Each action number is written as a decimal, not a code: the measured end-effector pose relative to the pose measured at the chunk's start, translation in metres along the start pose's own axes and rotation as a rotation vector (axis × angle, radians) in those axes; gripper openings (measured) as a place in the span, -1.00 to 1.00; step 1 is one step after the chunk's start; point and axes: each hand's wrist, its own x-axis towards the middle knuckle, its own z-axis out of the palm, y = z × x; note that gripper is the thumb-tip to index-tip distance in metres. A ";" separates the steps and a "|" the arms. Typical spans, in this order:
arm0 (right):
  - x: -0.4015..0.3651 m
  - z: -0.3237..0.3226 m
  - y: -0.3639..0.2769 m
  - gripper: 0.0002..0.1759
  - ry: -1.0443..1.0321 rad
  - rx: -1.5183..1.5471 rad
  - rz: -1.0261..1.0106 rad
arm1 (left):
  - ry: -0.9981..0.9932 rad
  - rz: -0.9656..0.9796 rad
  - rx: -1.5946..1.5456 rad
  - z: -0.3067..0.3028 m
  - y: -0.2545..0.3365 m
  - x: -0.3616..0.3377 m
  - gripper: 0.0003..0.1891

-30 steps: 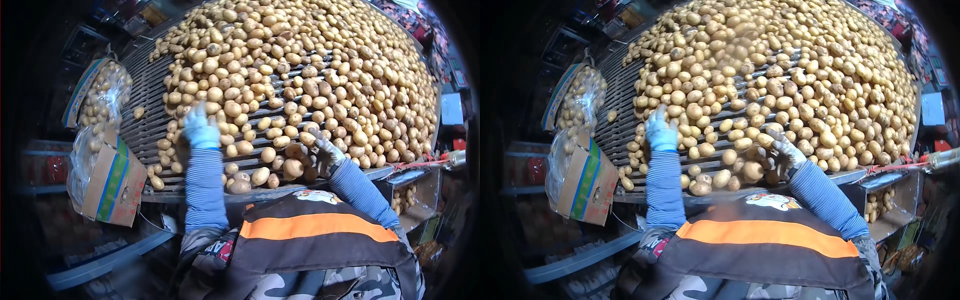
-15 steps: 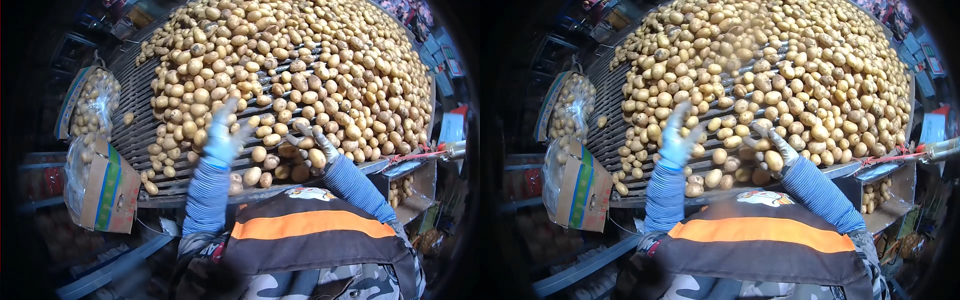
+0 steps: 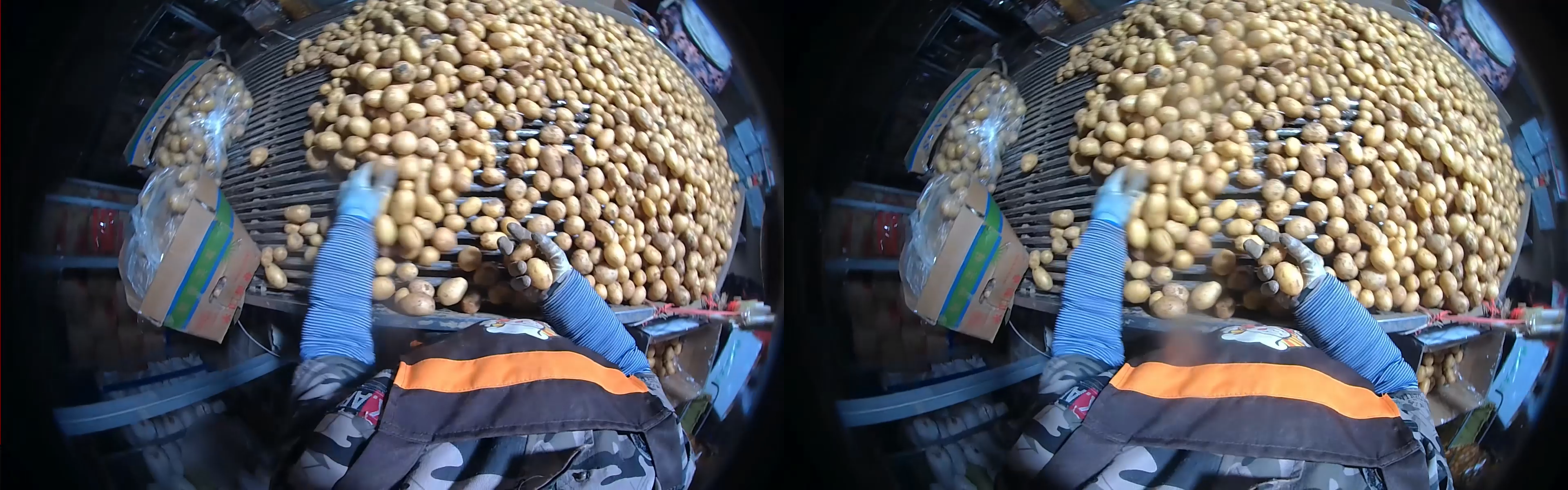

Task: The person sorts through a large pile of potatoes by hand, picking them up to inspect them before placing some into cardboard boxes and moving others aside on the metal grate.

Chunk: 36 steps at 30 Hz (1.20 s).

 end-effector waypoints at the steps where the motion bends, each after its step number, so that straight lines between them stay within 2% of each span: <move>1: 0.006 0.001 0.002 -0.53 0.001 -0.024 0.018 | -0.052 0.032 0.139 -0.009 0.046 -0.025 -0.32; 2: 0.012 0.002 0.004 -0.52 0.007 -0.049 0.036 | 0.041 0.183 0.411 -0.017 0.097 -0.050 -0.40; 3: 0.013 0.010 0.008 -0.52 0.069 -0.062 0.042 | -0.207 0.229 0.376 -0.010 0.117 -0.049 -0.37; 4: 0.015 0.015 0.011 -0.53 0.064 -0.066 0.044 | -0.247 0.308 0.328 0.005 0.135 -0.061 -0.39; 5: 0.016 0.013 0.013 -0.52 0.082 -0.077 0.037 | 0.001 0.578 0.225 0.026 0.132 -0.076 -0.50; 6: 0.015 0.010 0.011 -0.52 0.099 -0.093 0.029 | 0.109 0.732 0.041 0.025 0.128 -0.080 -0.56; 7: 0.012 0.003 0.012 -0.51 0.011 -0.128 -0.023 | 0.117 0.658 -0.281 0.037 0.103 -0.072 -0.50; 8: 0.009 0.005 0.011 -0.52 -0.048 -0.068 -0.027 | 0.194 0.592 -0.303 0.019 0.084 -0.064 -0.51; 10: 0.002 0.006 0.005 -0.54 -0.101 0.003 -0.039 | 0.357 0.339 0.033 -0.049 0.034 -0.056 -0.52; 11: -0.001 0.006 0.003 -0.54 -0.050 0.047 -0.043 | 0.364 0.155 0.209 -0.079 0.000 -0.055 -0.52; 12: -0.003 0.008 0.002 -0.55 -0.046 0.061 -0.047 | 0.315 -0.107 0.254 -0.090 -0.059 -0.058 -0.52; 14: 0.000 -0.006 0.001 -0.51 -0.093 0.053 -0.013 | 0.104 -0.636 0.418 -0.112 -0.176 -0.063 -0.44; 15: 0.001 -0.006 0.003 -0.52 -0.070 0.021 -0.015 | -0.131 -0.295 0.711 -0.113 -0.237 -0.089 -0.44; 18: 0.006 -0.004 0.007 -0.54 -0.038 -0.034 0.006 | 0.192 -0.671 0.283 -0.094 -0.194 -0.092 -0.50; 20: 0.012 -0.001 0.010 -0.55 -0.068 0.004 0.047 | 0.343 -0.517 0.136 -0.068 -0.195 -0.081 -0.51; 22: 0.014 -0.001 0.012 -0.56 -0.077 0.011 0.059 | 0.215 -0.257 0.082 -0.058 -0.126 -0.085 -0.51; 24: 0.014 0.003 0.008 -0.56 -0.055 0.000 0.065 | 0.185 -0.127 -0.073 -0.068 -0.066 -0.091 -0.49; 25: 0.011 0.005 0.006 -0.56 -0.017 -0.009 0.044 | 0.318 -0.013 0.056 -0.072 -0.073 -0.084 -0.46; 26: 0.007 0.008 0.004 -0.56 0.021 -0.017 0.023 | 0.326 -0.127 0.030 -0.091 -0.061 -0.081 -0.44; 28: 0.004 0.011 0.004 -0.55 0.079 -0.018 -0.024 | 0.383 -0.159 0.172 -0.100 -0.118 -0.064 -0.47; 31: 0.009 0.011 0.006 -0.49 0.145 0.028 -0.013 | 0.317 -0.398 0.220 -0.084 -0.184 -0.033 -0.50; 32: 0.010 0.013 0.007 -0.47 0.159 0.034 -0.006 | 0.131 -0.403 -0.144 -0.067 -0.224 -0.016 -0.50; 34: 0.012 0.011 0.004 -0.44 0.146 0.023 -0.001 | 0.201 -0.240 -0.508 -0.049 -0.159 -0.028 -0.51; 36: 0.013 -0.003 -0.002 -0.37 0.082 0.048 0.009 | 0.259 -0.035 -0.322 -0.048 -0.093 -0.052 -0.50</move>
